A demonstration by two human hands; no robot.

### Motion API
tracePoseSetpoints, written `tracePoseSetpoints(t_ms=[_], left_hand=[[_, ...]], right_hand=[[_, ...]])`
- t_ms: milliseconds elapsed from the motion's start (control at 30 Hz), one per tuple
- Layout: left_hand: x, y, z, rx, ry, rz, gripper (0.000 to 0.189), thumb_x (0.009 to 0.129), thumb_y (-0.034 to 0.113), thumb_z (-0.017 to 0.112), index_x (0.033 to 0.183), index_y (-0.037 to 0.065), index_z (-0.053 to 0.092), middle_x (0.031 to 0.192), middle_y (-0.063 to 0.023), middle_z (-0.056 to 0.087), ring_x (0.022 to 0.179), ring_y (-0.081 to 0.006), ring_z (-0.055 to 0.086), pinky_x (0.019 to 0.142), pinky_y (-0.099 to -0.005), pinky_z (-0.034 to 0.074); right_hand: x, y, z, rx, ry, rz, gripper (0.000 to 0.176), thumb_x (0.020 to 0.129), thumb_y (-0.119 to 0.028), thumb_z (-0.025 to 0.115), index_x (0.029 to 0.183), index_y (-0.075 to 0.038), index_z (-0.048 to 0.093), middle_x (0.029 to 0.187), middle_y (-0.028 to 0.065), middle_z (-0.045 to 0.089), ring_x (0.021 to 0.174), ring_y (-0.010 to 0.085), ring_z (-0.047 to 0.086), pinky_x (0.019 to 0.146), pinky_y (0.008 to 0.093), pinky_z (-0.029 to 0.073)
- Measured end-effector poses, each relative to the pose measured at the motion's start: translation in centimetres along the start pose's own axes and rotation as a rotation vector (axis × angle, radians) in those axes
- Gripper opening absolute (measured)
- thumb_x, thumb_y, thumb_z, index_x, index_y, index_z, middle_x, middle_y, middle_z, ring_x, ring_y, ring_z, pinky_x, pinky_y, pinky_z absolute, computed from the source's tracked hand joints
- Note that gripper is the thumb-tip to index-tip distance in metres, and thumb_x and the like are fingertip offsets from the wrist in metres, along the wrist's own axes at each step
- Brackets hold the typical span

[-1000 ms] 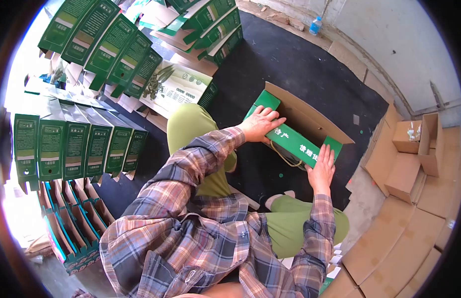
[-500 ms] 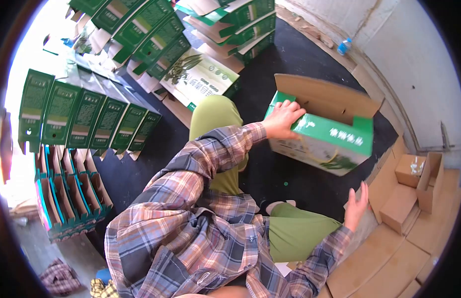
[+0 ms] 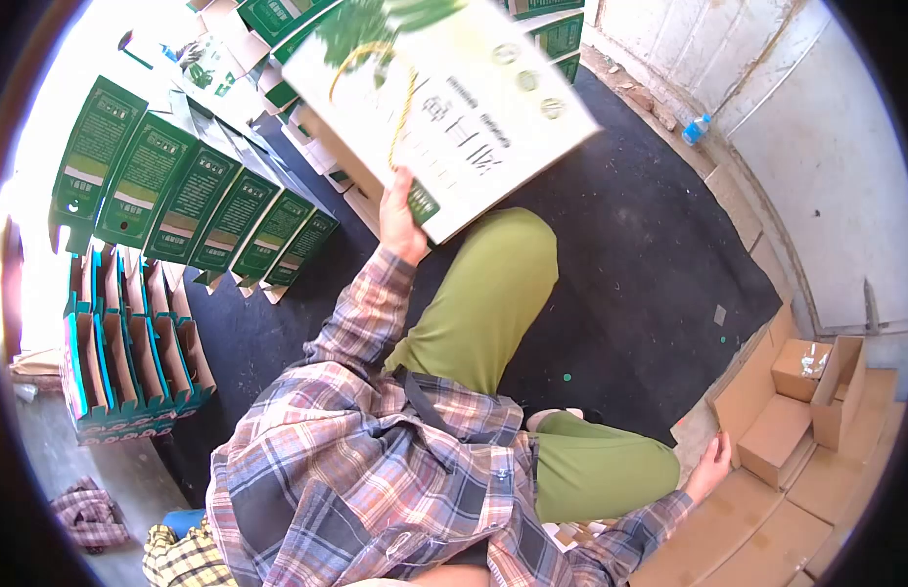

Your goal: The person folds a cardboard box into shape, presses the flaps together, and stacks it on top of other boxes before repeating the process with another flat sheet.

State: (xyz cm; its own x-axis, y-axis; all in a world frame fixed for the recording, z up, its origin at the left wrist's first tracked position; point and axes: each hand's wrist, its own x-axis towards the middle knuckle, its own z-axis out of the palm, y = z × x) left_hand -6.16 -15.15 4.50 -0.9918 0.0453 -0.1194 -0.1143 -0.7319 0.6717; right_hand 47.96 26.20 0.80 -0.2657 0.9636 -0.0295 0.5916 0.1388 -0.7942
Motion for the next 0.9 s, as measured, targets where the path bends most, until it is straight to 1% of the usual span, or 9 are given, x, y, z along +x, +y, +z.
tracePoseSetpoints(t_ms=[100, 167, 267, 400, 500, 567, 633, 767, 900], left_hand=[[0.4, -1.1, -5.7, -0.022, 0.268, -0.155, 0.030, 0.088, 0.021, 0.061, 0.112, 0.004, 0.055, 0.099, -0.0067, 0.063, 0.086, -0.0190, 0.064, 0.074, -0.0343, 0.055], [1.9, -3.1, -9.8, 0.046, 0.394, -0.206, 0.032, 0.087, 0.025, 0.061, 0.108, 0.002, 0.056, 0.095, -0.0074, 0.064, 0.081, -0.0199, 0.065, 0.071, -0.0350, 0.056], [4.9, -6.2, -15.1, 0.109, 0.455, -0.252, 0.034, 0.090, 0.025, 0.056, 0.115, 0.002, 0.053, 0.104, -0.0109, 0.064, 0.090, -0.0251, 0.064, 0.079, -0.0421, 0.054], [8.9, -6.0, -16.4, -0.036, 0.374, -0.245, 0.040, 0.090, 0.030, 0.057, 0.119, 0.003, 0.051, 0.109, -0.0129, 0.062, 0.094, -0.0297, 0.063, 0.082, -0.0449, 0.053], [11.6, -5.0, -15.1, -0.056, 0.351, -0.173, 0.042, 0.088, 0.031, 0.061, 0.115, -0.001, 0.053, 0.101, -0.0120, 0.064, 0.085, -0.0253, 0.065, 0.073, -0.0394, 0.056], [13.9, -4.9, -15.6, -0.031, 0.361, -0.252, 0.040, 0.089, 0.031, 0.058, 0.116, 0.002, 0.052, 0.104, -0.0121, 0.063, 0.089, -0.0275, 0.064, 0.076, -0.0428, 0.055], [15.3, -5.0, -15.8, -0.005, 0.374, -0.331, 0.038, 0.090, 0.031, 0.056, 0.118, 0.005, 0.051, 0.107, -0.0121, 0.062, 0.094, -0.0297, 0.062, 0.080, -0.0462, 0.053], [15.2, -5.7, -15.7, 0.116, 0.379, -0.190, 0.038, 0.090, 0.032, 0.057, 0.116, 0.005, 0.053, 0.106, -0.0109, 0.062, 0.093, -0.0273, 0.063, 0.077, -0.0436, 0.054], [15.9, -5.8, -17.0, 0.135, 0.354, -0.223, 0.038, 0.089, 0.034, 0.058, 0.116, 0.007, 0.054, 0.107, -0.0095, 0.062, 0.092, -0.0273, 0.062, 0.076, -0.0440, 0.054]], right_hand=[[-1.9, 2.7, -1.6, -0.153, 0.024, -0.018, 0.038, 0.091, -0.022, 0.055, 0.124, -0.002, 0.054, 0.117, 0.0077, 0.060, 0.102, 0.0172, 0.057, 0.081, 0.0255, 0.043], [-4.4, 3.6, -2.0, -0.292, -0.020, -0.004, 0.034, 0.091, -0.014, 0.053, 0.119, 0.005, 0.054, 0.116, 0.0171, 0.060, 0.103, 0.0233, 0.058, 0.091, 0.0336, 0.044], [-7.4, 8.6, -2.6, -0.375, -0.113, 0.111, 0.031, 0.091, -0.017, 0.052, 0.115, 0.002, 0.059, 0.114, 0.0169, 0.061, 0.099, 0.0246, 0.060, 0.088, 0.0346, 0.046], [-12.9, 11.4, -1.8, -0.459, -0.213, 0.279, 0.031, 0.090, -0.018, 0.054, 0.113, 0.002, 0.060, 0.112, 0.0165, 0.062, 0.097, 0.0243, 0.061, 0.085, 0.0349, 0.047], [-15.9, 12.6, 0.6, -0.469, -0.292, 0.376, 0.032, 0.089, -0.019, 0.055, 0.112, 0.001, 0.060, 0.110, 0.0163, 0.062, 0.096, 0.0240, 0.061, 0.084, 0.0352, 0.048], [-17.5, 13.1, 2.6, -0.462, -0.346, 0.425, 0.032, 0.089, -0.020, 0.056, 0.112, 0.001, 0.060, 0.109, 0.0161, 0.063, 0.095, 0.0238, 0.062, 0.083, 0.0354, 0.048], [-19.0, 13.7, 4.6, -0.446, -0.404, 0.458, 0.032, 0.088, -0.021, 0.057, 0.111, 0.001, 0.061, 0.108, 0.0160, 0.063, 0.094, 0.0237, 0.062, 0.081, 0.0355, 0.049], [-21.1, 14.6, 8.9, -0.402, -0.497, 0.485, 0.033, 0.087, -0.022, 0.058, 0.110, 0.001, 0.062, 0.106, 0.0156, 0.064, 0.092, 0.0233, 0.063, 0.079, 0.0359, 0.049], [-21.6, 14.4, 12.7, -0.326, -0.507, 0.497, 0.033, 0.086, -0.023, 0.060, 0.109, 0.001, 0.062, 0.104, 0.0153, 0.065, 0.090, 0.0230, 0.064, 0.077, 0.0363, 0.050]])
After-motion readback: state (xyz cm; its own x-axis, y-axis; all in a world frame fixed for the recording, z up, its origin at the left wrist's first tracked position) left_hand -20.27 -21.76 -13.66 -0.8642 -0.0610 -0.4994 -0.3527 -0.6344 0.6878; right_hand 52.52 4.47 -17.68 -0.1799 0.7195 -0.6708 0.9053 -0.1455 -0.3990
